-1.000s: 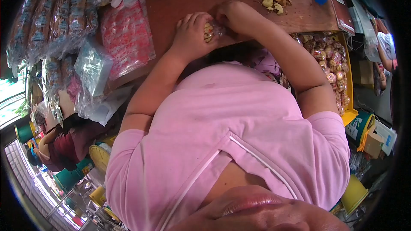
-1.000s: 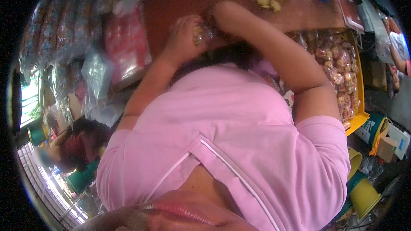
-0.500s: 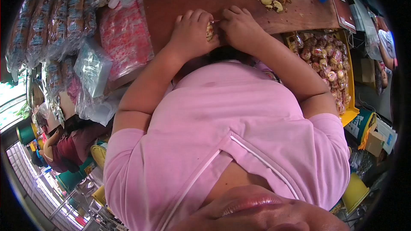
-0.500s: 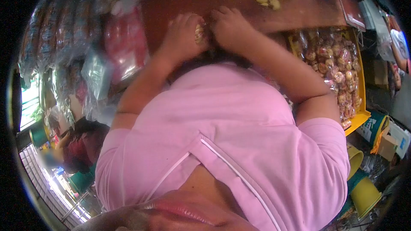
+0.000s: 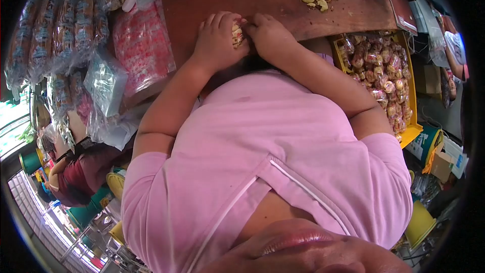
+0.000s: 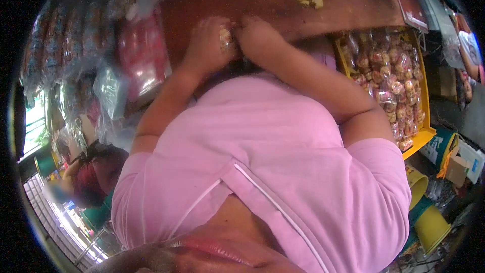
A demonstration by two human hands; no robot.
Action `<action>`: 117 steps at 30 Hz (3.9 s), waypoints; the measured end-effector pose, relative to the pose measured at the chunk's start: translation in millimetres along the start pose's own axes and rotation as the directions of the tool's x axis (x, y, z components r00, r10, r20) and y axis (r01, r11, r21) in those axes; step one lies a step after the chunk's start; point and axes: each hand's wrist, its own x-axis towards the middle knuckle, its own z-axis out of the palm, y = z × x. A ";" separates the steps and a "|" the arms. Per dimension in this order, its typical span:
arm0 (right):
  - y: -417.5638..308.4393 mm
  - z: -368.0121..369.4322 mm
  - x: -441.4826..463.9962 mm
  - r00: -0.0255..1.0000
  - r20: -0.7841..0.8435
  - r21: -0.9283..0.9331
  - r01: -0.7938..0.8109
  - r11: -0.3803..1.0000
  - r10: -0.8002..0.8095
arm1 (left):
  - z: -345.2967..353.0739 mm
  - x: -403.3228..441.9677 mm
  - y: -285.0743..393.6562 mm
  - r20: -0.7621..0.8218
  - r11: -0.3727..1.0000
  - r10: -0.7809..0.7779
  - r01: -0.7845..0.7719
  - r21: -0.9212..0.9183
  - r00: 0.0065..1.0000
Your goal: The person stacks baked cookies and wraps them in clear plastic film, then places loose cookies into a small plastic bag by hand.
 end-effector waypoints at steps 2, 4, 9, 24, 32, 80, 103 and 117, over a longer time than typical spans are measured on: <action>-4.4 -4.2 -0.5 1.000 -0.001 -0.031 0.015 0.999 -0.015 | -2.4 -1.8 -0.7 -0.057 0.999 0.023 -0.025 -0.026 0.998; -8.8 -11.8 -0.3 0.997 0.076 -0.030 -0.019 0.999 0.021 | -9.4 -6.6 -3.2 -0.108 0.995 0.039 -0.048 -0.090 0.993; -5.1 -8.9 -0.8 0.996 0.090 -0.023 -0.027 0.999 0.029 | -40.3 -29.6 -51.6 -0.158 0.921 0.381 -0.388 -0.019 0.911; 13.0 -10.6 -5.5 0.998 -0.035 -0.010 -0.055 0.998 0.055 | -48.0 -1.2 -48.9 0.243 0.769 0.613 -0.638 0.038 0.752; 38.8 -35.9 -25.6 0.985 -0.033 0.100 -0.166 0.981 0.170 | -31.8 27.7 -33.8 0.210 0.752 0.655 -0.652 -0.093 0.726; 31.3 -133.3 -20.9 0.951 -0.309 0.318 0.084 0.944 0.019 | -4.3 94.8 100.8 0.381 -0.062 -0.432 0.394 -0.917 0.818; 22.0 -78.6 -58.5 0.862 -0.433 0.643 0.091 0.760 0.263 | 10.2 52.8 101.3 0.393 -0.311 -0.140 0.336 -0.889 0.909; 153.2 -142.5 -269.2 0.456 -0.605 0.036 -0.803 0.595 0.653 | 7.2 48.2 63.2 0.477 0.135 -0.173 0.500 -0.855 0.862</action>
